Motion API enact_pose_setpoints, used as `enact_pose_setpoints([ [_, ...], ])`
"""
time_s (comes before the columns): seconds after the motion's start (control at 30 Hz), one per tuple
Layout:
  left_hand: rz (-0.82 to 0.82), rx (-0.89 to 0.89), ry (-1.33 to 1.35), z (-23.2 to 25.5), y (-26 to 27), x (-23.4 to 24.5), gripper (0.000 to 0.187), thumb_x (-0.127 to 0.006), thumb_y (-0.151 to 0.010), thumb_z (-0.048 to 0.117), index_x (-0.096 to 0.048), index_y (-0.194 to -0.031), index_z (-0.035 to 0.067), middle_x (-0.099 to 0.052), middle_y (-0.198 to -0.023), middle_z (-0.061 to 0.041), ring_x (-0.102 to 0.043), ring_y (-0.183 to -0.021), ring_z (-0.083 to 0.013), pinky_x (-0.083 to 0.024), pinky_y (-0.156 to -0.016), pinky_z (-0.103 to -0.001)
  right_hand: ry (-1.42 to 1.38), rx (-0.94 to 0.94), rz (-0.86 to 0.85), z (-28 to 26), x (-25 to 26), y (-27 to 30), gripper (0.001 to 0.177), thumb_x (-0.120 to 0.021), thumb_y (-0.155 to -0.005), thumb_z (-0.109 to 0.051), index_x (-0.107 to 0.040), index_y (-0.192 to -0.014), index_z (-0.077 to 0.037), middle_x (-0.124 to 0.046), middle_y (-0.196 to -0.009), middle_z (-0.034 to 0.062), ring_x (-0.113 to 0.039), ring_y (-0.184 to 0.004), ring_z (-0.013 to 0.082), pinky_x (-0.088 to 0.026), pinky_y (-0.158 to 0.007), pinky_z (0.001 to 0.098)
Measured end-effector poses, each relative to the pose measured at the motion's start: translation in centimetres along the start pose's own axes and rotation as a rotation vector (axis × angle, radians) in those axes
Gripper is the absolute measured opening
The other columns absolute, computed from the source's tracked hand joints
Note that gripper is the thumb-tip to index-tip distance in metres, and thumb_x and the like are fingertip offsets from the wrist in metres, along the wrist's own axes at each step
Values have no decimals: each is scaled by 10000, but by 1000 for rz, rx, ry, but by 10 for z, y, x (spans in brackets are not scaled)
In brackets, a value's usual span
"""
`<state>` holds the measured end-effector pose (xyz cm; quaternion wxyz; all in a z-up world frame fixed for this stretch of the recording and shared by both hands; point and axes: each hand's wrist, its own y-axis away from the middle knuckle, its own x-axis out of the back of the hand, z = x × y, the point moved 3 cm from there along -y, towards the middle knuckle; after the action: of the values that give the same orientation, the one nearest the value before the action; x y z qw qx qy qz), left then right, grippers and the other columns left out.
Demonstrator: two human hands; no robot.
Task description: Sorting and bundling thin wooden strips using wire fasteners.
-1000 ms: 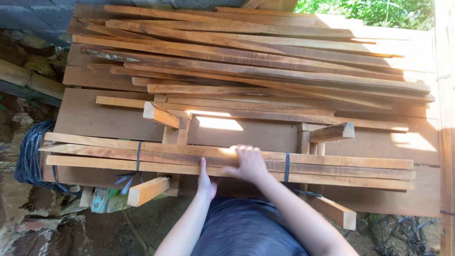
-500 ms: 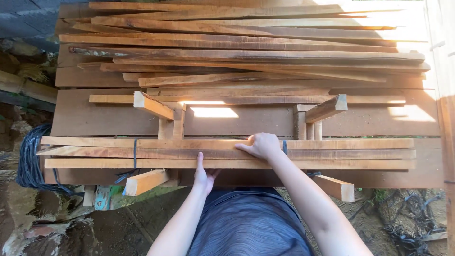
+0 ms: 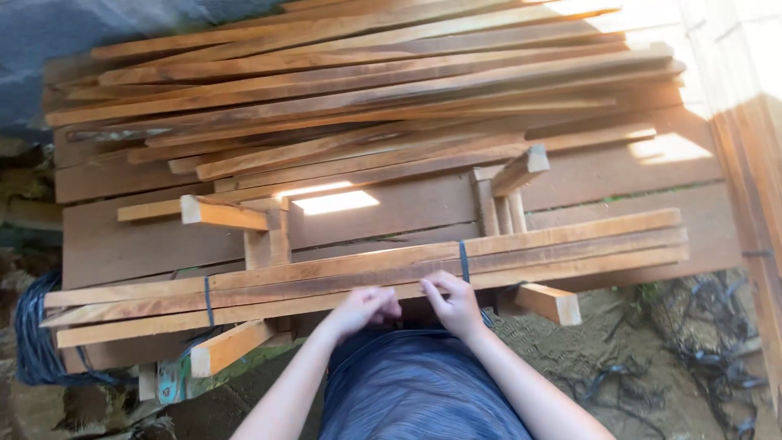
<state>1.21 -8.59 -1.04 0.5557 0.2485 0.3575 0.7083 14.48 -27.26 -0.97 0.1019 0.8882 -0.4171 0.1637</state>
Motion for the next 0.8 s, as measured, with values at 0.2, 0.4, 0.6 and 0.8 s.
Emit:
enact_pose_setpoints([
  [0.2, -9, -430, -606, 91, -105, -71, 593, -738, -879, 539, -631, -1345, 189, -719, -1295, -32, -636, -1273, -245, -486, -1090, -431, -561, -944, 275, 60, 40, 65, 725, -609, -1015, -506, -536, -1396, 106, -545, -1376, 412, -604, -1247, 478, -453, -1076, 552],
  [0.4, -202, -263, -1124, 99, -167, -149, 959, -581, -731, 849, -577, -1423, 185, -671, -1356, -136, -597, -1324, -335, -467, -1118, -484, -960, -1060, 480, 16, 48, 14, 1002, -619, -983, -566, -158, -1587, 87, -174, -1614, 389, -265, -1455, 589, -188, -1164, 701],
  [0.6, -231, -152, -1099, 127, -154, -153, 869, -459, -814, 849, -643, -1370, 207, -710, -1287, -169, -609, -1299, -365, -486, -1083, -484, -975, -1058, 506, 1, 52, 1, 1150, -598, -934, -688, -153, -1530, 188, -191, -1554, 462, -301, -1418, 623, -284, -1138, 692],
  [0.8, -231, -91, -1116, 124, -152, -159, 826, -366, -896, 786, -571, -1458, 215, -655, -1375, -194, -555, -1365, -357, -438, -1135, -496, -783, -1085, 409, 126, 16, 29, 1204, -697, -838, -780, -324, -1476, 171, -366, -1517, 373, -455, -1357, 527, -422, -1067, 663],
])
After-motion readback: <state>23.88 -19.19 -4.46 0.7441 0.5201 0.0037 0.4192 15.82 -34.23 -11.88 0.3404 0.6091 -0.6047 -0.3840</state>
